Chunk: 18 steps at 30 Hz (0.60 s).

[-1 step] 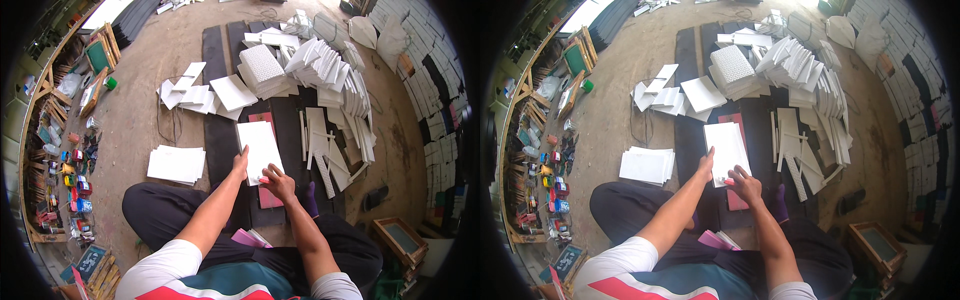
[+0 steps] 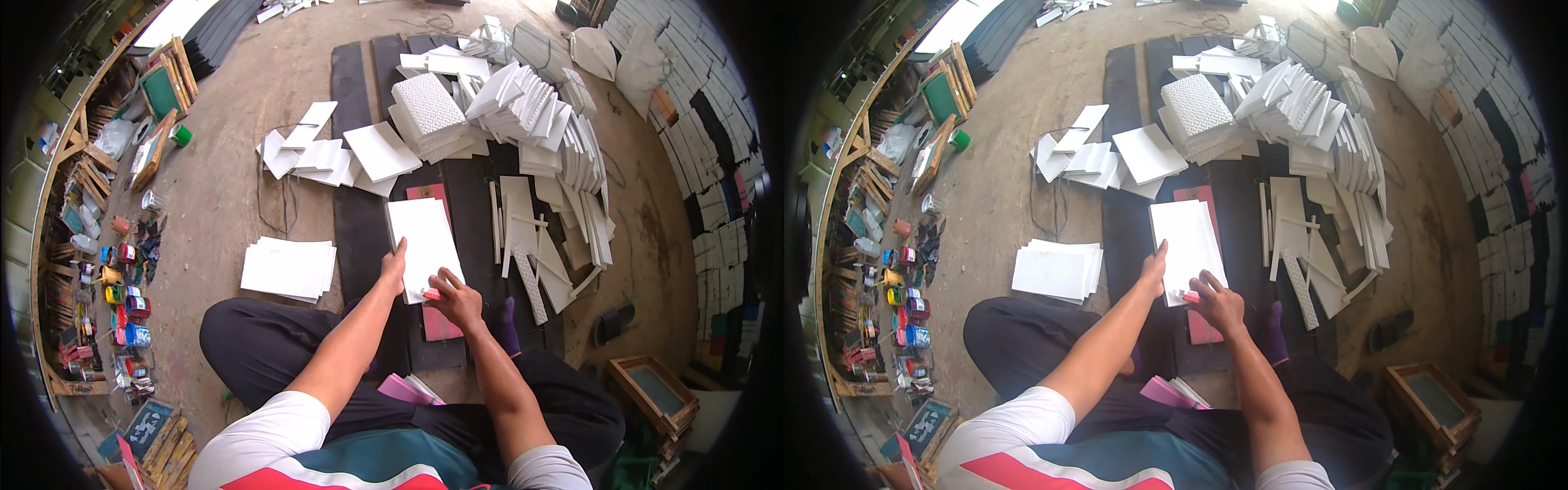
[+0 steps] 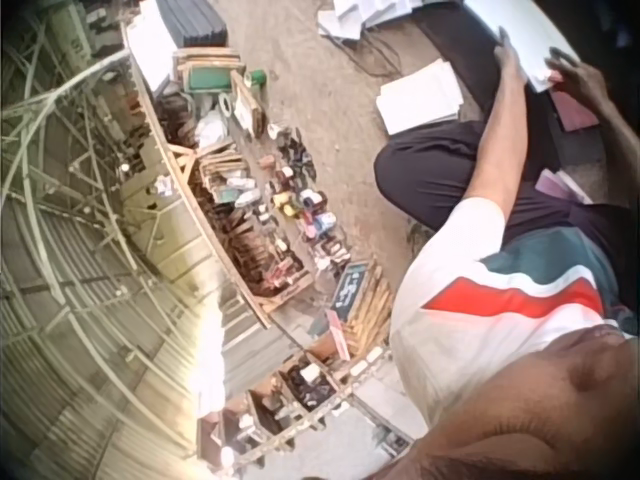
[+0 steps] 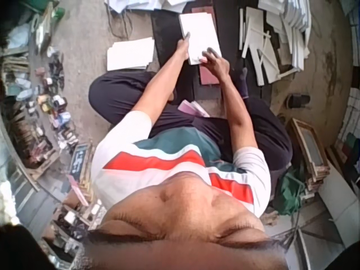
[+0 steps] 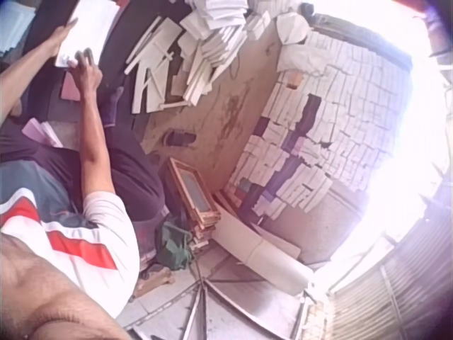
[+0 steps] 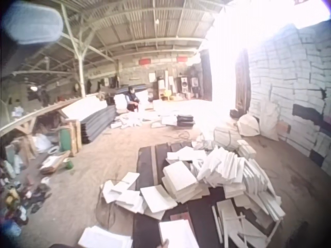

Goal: The person sits on the floor and uses a utility knife to cut white foam sheets into smaller rectangular pieces. They repeatedly pick up a sheet, score it along a line, and separate the cut portion, stacking the finished pieces to the side.

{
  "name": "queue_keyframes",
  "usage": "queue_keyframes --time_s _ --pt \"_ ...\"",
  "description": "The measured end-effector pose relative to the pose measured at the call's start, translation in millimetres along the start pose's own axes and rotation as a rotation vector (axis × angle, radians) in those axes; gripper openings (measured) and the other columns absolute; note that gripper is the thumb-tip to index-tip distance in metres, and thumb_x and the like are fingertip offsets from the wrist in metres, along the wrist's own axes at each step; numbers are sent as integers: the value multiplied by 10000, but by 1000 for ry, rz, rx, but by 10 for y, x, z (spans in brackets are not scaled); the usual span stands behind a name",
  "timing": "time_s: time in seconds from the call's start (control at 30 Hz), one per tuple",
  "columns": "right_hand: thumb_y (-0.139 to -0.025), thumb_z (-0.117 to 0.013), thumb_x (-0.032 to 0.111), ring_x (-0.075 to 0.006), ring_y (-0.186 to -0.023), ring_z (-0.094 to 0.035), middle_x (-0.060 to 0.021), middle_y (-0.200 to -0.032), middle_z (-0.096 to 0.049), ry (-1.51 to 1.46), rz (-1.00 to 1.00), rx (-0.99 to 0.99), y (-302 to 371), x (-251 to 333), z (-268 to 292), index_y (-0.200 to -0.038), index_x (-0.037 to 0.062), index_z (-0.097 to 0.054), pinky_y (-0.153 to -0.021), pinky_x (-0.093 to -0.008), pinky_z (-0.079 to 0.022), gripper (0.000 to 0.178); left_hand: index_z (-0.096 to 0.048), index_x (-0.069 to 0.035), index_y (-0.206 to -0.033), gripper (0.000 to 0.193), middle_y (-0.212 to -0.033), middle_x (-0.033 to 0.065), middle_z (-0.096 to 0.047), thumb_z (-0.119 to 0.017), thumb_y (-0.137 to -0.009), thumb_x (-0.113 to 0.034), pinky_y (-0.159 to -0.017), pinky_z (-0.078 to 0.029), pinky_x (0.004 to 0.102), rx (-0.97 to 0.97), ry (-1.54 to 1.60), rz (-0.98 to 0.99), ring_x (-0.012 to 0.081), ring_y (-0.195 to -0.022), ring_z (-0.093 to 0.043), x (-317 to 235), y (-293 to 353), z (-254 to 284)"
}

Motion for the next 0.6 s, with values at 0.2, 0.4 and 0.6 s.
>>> queue_keyframes --time_s 0.2,0.4,0.6 --pt "-687 -921 384 -246 -790 -760 39 -1365 -659 5 -3 21 -104 11 1 -1226 319 -700 -638 -380 -594 586 -529 52 -1435 621 -1326 172 -653 -653 -1042 -413 -959 -569 448 -4 10 10 288 -1160 -673 -74 -10 -20" --pt "-721 -910 404 -255 -880 -762 11 -1367 -676 -160 -109 36 -115 -128 -65 -1247 261 -730 -738 -379 -606 574 -532 49 -1437 596 -1344 167 -647 -657 -1043 -380 -1002 -534 429 21 -21 -58 274 -1216 -634 86 -125 230" --pt "-800 -881 453 -302 -1149 -706 -119 -1319 -702 -322 -754 -78 -78 -606 -269 -1303 88 -715 -972 -399 -557 644 -549 64 -1424 613 -1359 156 -644 -663 -1039 -399 -1041 -484 389 12 -208 -58 239 -1249 -599 416 9 414"
Point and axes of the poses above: each hand's wrist, its own y-axis away from the middle knuckle, its own z-axis out of the back of the hand, x = y × z, the point moved 5 cm from there along -y, towards the middle knuckle
